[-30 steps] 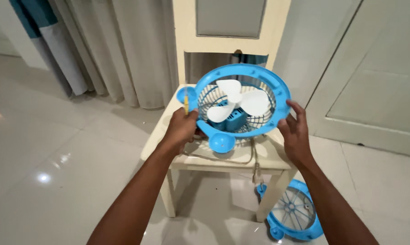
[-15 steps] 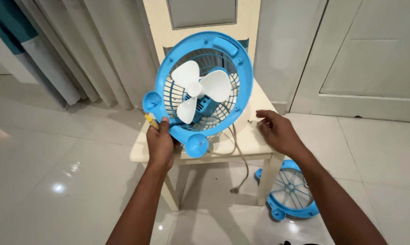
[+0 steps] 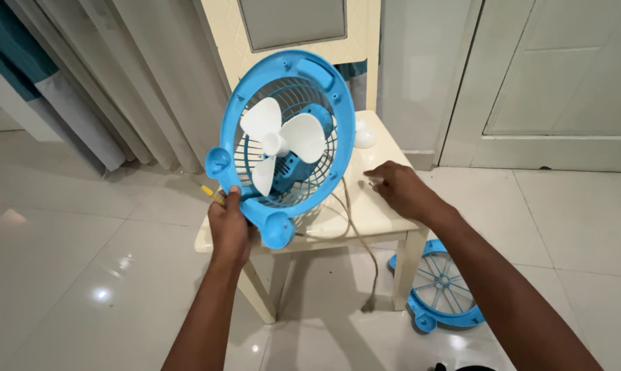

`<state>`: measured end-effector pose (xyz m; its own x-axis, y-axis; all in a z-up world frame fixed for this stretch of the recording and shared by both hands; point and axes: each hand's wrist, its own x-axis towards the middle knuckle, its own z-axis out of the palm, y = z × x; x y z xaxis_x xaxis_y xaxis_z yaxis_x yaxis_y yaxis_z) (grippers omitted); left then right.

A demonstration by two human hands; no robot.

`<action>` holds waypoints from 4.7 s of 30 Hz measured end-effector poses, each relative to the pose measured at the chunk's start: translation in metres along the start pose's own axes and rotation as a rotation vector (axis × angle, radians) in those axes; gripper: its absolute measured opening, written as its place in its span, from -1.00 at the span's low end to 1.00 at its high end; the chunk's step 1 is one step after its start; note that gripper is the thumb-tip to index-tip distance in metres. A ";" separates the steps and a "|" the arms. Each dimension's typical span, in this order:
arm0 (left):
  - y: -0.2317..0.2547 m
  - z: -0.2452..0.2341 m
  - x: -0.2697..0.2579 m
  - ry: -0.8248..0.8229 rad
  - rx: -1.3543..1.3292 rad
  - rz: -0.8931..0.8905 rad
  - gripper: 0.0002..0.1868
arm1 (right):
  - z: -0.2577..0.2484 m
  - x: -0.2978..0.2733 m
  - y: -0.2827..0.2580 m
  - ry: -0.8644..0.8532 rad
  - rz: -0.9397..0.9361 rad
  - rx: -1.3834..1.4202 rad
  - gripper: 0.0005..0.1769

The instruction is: The person disassembles a small blue table fan by removing the front grille, then the fan blade, and finally the rear grille. The components are placed on a white stool.

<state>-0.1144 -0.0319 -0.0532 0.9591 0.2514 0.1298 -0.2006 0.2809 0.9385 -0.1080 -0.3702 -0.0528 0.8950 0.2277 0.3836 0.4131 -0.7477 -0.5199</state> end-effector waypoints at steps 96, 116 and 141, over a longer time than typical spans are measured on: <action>-0.005 -0.050 0.019 -0.029 -0.271 -0.057 -0.63 | -0.037 0.038 0.032 -0.221 0.288 -0.098 -0.75; 0.001 -0.046 0.024 0.087 -0.250 -0.248 -0.60 | 0.037 0.289 0.117 -0.314 0.030 -0.274 -0.70; -0.019 -0.060 0.039 0.227 -0.124 -0.240 -0.55 | 0.022 0.271 0.103 -0.293 -0.045 -0.306 -0.81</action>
<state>-0.0855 0.0284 -0.0853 0.9159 0.3603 -0.1768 -0.0113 0.4634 0.8861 0.1812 -0.3718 -0.0195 0.9056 0.3989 0.1442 0.4231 -0.8736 -0.2403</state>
